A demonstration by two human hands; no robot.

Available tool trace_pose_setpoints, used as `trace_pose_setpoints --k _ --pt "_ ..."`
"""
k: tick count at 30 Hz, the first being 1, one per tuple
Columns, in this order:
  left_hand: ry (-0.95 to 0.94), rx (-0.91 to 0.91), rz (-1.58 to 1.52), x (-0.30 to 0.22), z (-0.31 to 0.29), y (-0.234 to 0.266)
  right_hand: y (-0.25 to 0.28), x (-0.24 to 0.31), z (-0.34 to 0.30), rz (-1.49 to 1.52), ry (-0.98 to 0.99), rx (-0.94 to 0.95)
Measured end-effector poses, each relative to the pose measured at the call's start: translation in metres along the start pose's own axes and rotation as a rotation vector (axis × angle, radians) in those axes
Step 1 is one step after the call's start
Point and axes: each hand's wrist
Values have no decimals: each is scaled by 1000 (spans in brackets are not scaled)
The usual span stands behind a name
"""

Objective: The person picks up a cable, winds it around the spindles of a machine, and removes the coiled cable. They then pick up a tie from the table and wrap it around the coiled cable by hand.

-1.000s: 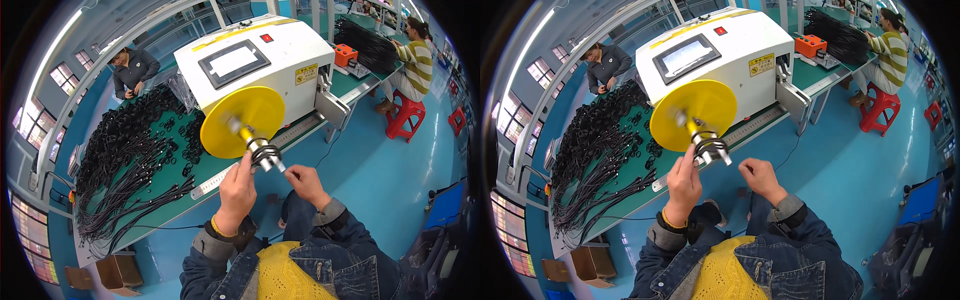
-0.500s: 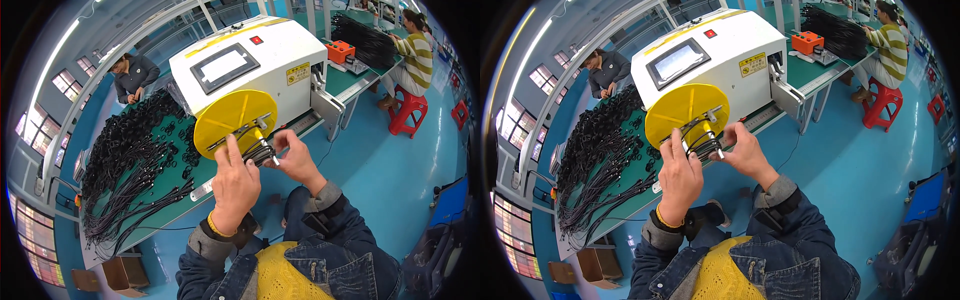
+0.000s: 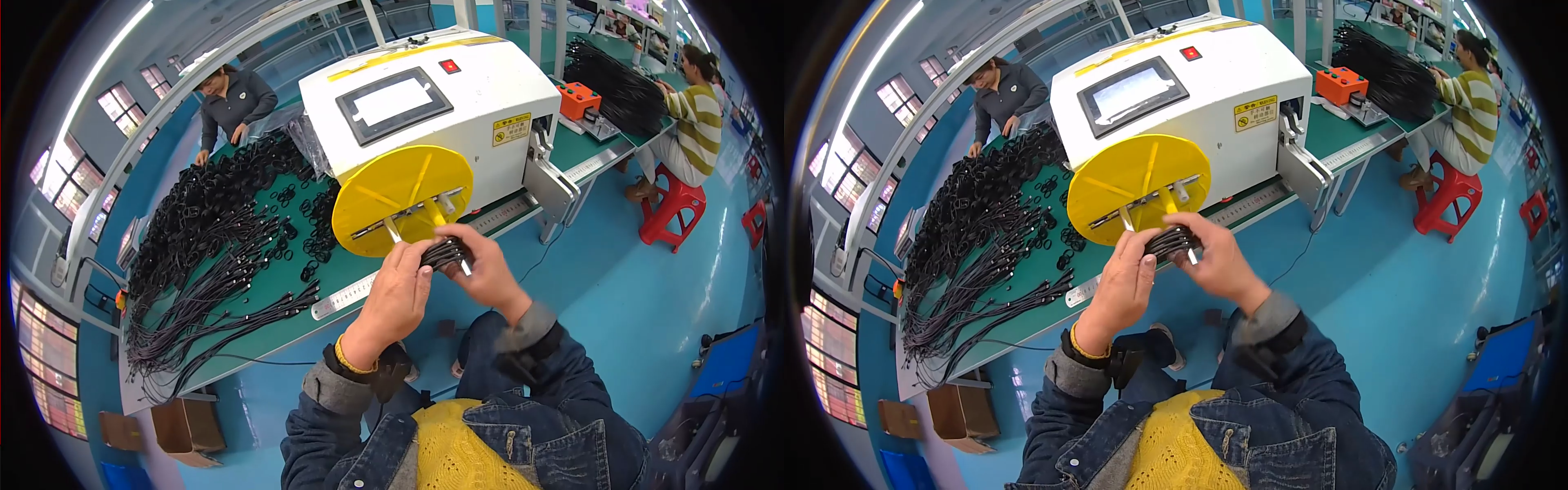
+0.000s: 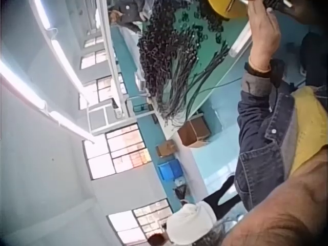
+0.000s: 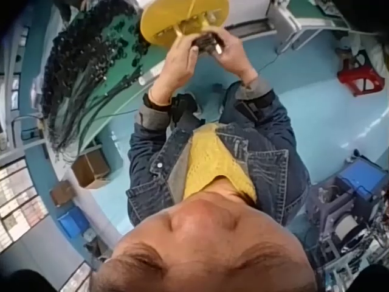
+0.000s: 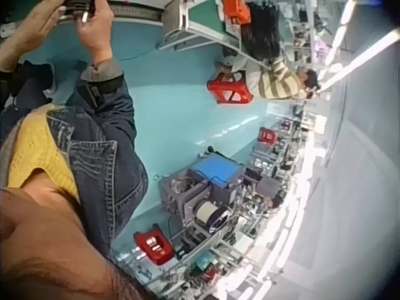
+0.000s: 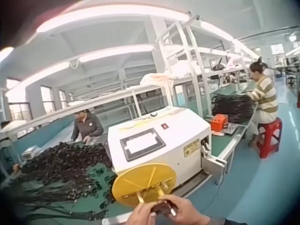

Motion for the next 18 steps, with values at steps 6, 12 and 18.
trace_pose_setpoints --k 6,12,18 --pt "-137 -128 38 -5 -3 -15 -33 14 -19 -471 180 -475" --pt "-78 -64 80 -36 -48 -38 -43 18 -62 -560 270 -569" --pt "131 255 -21 42 -102 -48 -54 -28 -94 -775 -37 68"
Point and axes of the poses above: each hand's wrist, its own z-axis towards the middle knuckle, its own y-axis out of the back of the hand, x = y × z, and after that the axes turned 9 degrees about -z, right-handed
